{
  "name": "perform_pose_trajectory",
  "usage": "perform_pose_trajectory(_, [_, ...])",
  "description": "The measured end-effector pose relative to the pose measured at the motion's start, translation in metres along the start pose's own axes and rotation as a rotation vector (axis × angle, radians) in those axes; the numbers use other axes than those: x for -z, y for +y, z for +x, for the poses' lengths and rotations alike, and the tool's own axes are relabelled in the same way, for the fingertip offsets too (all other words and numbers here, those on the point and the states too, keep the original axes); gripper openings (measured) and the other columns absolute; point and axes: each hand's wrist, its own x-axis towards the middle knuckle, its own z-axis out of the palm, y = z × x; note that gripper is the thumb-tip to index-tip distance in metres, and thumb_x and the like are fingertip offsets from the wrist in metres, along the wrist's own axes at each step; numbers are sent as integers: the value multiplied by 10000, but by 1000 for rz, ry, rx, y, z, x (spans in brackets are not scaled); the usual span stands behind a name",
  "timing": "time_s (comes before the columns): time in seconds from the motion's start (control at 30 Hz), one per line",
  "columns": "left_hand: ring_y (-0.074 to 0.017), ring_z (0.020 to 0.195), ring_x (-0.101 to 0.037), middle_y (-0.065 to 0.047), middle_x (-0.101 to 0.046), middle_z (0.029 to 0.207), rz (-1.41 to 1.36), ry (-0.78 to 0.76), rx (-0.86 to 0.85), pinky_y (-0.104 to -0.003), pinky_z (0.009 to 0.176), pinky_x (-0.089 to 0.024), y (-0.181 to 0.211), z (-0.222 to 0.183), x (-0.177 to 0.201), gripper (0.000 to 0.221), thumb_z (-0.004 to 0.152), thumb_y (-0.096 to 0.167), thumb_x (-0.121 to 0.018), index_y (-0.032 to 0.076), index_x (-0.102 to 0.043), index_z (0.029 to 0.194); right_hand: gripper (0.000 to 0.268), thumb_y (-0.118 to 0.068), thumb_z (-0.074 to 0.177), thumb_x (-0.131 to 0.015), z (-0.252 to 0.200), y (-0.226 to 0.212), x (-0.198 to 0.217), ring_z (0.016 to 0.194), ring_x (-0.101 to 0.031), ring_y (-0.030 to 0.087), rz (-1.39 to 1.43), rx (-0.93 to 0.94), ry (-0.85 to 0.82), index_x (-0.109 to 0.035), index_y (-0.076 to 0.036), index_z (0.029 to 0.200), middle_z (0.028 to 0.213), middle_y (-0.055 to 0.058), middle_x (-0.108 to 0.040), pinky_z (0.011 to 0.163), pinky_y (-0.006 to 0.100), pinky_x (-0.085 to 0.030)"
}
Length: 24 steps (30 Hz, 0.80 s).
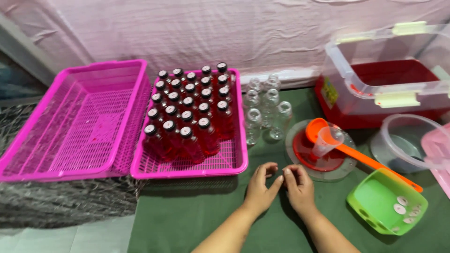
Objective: The person fills small glass bottles with red liquid using a ladle and a small measuring cup, then places caps on the bottles.
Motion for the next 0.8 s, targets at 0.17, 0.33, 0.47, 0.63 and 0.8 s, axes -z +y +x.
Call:
perform_pose_trajectory(0.17, [-199,1032,-702,-74,-692,1120,1,-108,28,-317,958,-562,19,2,6,330,851,105,-690,87,-646,1177,148,-231,998,-615,0,-1,1,809,-666,117,-53,72,-13,-670,-95,979,877,13,-716,773,274,-540])
perform_pose_trajectory(0.33, [-225,1034,-696,-88,-691,1120,35,-109,-6,-335,950,-551,10,0,4,356,835,107,-686,81,-634,1186,144,-245,979,-639,-2,-25,-3,777,-653,110,-109,108,-6,-677,-106,975,862,-3,-701,732,270,-541])
perform_pose_trajectory(0.47, [-277,1061,-682,-142,-666,1189,43,-6,-137,-365,964,-549,20,-3,4,460,829,87,-662,52,-584,1280,220,-220,919,-683,11,-59,1,851,-716,125,-161,29,-72,-661,-118,1113,971,20,-739,784,271,-577])
perform_pose_trajectory(0.63, [-334,1153,-603,-198,-598,1215,108,48,-401,-410,1047,-511,86,21,29,437,928,161,-649,-27,-525,1302,252,-201,915,-705,57,-98,5,921,-675,133,-197,82,-57,-651,-115,1146,1038,29,-703,827,264,-558])
perform_pose_trajectory(0.8, [-464,1134,-611,-236,-608,1190,411,139,-443,-547,993,-497,111,107,64,634,789,198,-767,-4,-536,1343,721,-130,758,-877,117,-114,-11,1178,-587,472,-332,314,12,-476,30,1335,1224,272,-556,946,497,-572])
